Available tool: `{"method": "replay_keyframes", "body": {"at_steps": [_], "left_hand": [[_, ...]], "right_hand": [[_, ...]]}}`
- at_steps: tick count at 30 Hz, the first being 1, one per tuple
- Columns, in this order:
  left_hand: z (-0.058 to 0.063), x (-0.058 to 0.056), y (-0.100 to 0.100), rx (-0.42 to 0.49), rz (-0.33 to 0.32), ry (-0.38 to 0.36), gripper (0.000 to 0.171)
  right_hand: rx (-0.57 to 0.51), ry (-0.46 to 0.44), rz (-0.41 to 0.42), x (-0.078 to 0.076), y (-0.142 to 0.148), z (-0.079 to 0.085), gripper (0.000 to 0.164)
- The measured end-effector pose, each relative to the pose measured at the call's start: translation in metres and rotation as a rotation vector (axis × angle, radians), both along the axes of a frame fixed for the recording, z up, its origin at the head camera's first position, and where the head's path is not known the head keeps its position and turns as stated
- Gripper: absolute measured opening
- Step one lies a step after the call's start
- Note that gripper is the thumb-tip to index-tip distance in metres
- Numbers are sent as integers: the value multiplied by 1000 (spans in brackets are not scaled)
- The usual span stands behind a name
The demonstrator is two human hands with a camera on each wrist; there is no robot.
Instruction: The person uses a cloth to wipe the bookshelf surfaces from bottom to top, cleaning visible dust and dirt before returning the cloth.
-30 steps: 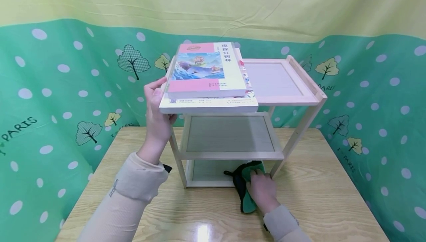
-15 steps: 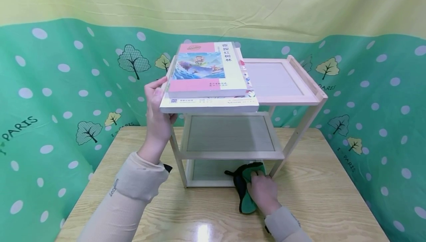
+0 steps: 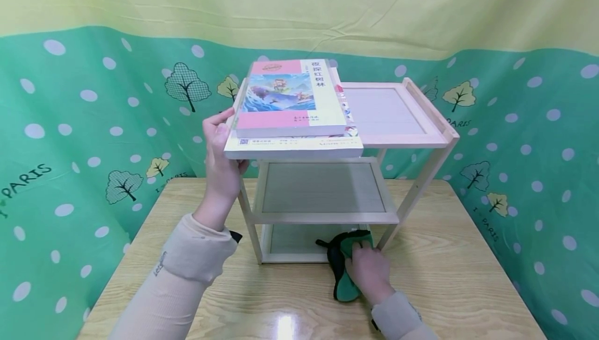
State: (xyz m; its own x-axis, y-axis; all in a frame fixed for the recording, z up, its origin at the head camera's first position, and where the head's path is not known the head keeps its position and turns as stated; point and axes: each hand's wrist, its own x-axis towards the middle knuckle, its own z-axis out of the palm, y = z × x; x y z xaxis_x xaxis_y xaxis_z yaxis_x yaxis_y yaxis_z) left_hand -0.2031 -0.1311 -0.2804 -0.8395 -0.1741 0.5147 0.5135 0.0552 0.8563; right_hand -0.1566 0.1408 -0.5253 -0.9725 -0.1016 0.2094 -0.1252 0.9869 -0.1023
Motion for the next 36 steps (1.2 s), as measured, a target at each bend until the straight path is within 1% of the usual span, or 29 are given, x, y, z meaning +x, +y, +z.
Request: {"method": "replay_keyframes", "body": {"at_steps": [7,17,25,33,36], "left_hand": [[0,1,1,10,2,-12,50],[0,1,3,40,-13,-31,49],[0,1,1,57,-3,-32,47],[0,0,2,63,-16,-25,48],[0,0,2,64,-15,-24,48]], "right_hand": [[17,-5,-12,1,-6,-3,25],[9,0,15,2,-13,-5,27],[48,64,50,2,-21,-5,24],[47,58,63,2,-29,-7,21],[51,81,76,2,-32,-6,21]]}}
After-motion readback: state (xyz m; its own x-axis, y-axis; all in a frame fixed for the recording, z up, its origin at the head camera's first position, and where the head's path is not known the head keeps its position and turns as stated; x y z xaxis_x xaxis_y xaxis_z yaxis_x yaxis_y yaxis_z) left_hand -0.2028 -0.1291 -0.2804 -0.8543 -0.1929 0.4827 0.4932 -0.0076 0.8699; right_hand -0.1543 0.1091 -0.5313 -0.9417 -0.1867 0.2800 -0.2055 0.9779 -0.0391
